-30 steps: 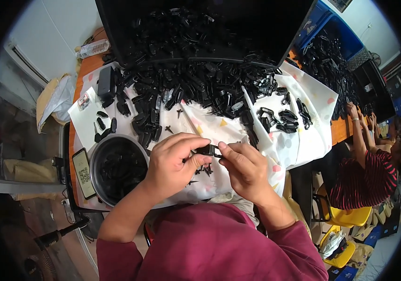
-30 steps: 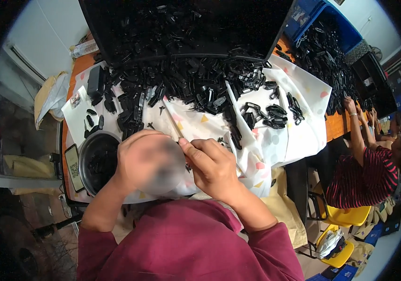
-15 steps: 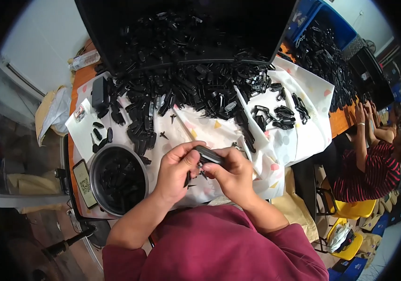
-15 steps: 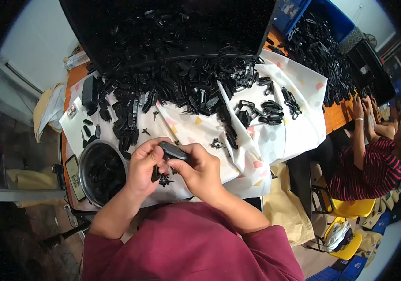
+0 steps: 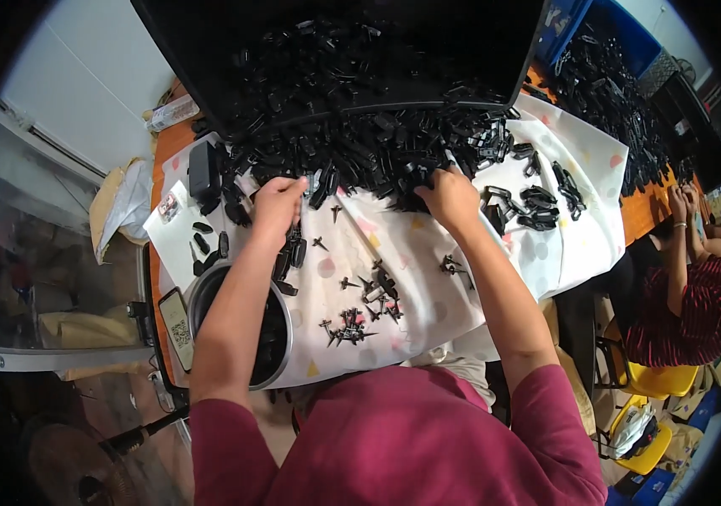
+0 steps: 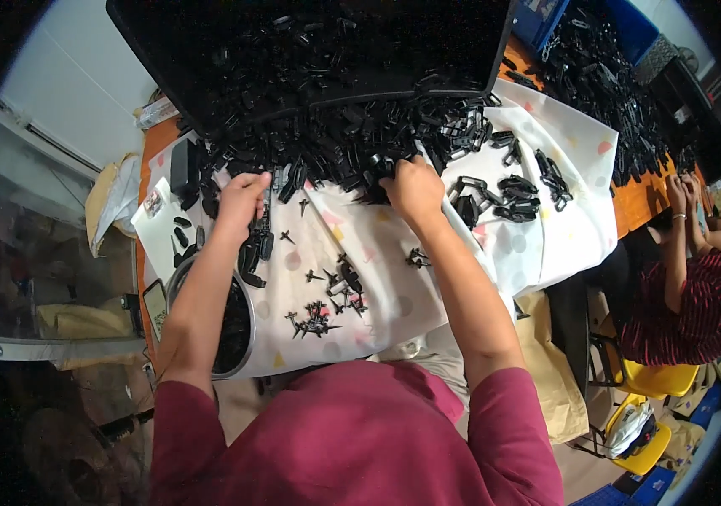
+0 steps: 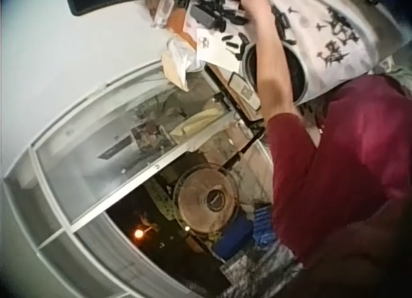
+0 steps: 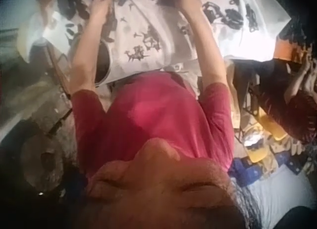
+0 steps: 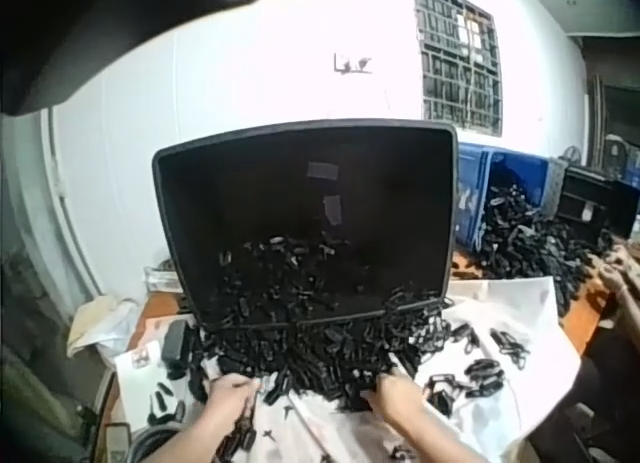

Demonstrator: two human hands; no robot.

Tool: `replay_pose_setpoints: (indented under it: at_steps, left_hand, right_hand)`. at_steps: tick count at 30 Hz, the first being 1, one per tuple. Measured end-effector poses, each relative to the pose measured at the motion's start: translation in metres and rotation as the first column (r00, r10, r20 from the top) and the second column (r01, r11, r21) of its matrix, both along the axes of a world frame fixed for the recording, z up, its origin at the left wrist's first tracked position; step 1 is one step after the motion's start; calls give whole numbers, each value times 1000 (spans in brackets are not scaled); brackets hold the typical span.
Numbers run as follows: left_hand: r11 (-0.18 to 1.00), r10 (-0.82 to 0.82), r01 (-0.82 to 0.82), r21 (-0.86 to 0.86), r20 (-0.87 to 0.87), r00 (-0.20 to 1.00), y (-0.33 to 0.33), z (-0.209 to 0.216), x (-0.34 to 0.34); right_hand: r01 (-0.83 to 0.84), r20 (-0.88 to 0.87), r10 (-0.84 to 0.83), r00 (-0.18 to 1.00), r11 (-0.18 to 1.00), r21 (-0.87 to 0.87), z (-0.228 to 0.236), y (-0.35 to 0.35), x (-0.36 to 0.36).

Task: Assembling small black plastic components at a manufacturing workbench.

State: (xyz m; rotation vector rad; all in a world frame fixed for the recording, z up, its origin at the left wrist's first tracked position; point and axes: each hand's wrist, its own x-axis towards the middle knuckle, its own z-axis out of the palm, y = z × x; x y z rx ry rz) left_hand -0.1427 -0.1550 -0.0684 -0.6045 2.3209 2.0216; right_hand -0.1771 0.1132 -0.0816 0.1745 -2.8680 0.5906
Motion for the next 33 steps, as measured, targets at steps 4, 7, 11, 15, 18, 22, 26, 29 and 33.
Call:
replay_pose_setpoints:
  at_steps: [4, 7, 11, 15, 18, 22, 26, 29, 33]
  left_hand:
    - [662, -82, -6, -750, -81, 993, 6, -11, -13]
    - [405, -244, 110, -908, 8, 970, 22, -4, -12]
    - [177, -230, 176, -968, 133, 964, 20, -22, -15]
    - [281, -220, 154, -947, 93, 971, 14, -11, -3]
    - [851, -284, 298, -433, 98, 954, 27, 16, 20]
    - [866, -307, 284, 413, -9, 952, 52, 42, 53]
    - [792, -283, 296, 534, -108, 953, 72, 51, 78]
    - [867, -396, 450, 213, -253, 883, 74, 61, 98]
    - [865, -493, 407, -294, -344, 799, 72, 62, 107]
  right_hand:
    - [-18, -29, 17, 999, 998, -56, -3, -9, 13]
    - [63, 97, -42, 994, 972, -226, 15, -12, 38]
    - [0, 21, 13, 1000, 846, -533, 19, -19, 58]
    - [-40, -67, 7, 998, 862, -505, 25, -17, 70]
    - [-33, 62, 134, 989, 609, -793, 36, -26, 80]
    - [-60, 61, 413, 908, 273, -960, 53, -45, 90]
    - [79, 119, 408, 905, 113, -990, 67, -46, 98]
    - [230, 201, 429, 881, -16, -973, 73, -37, 99]
    - [398, 257, 555, 791, -149, -905, 72, -31, 102]
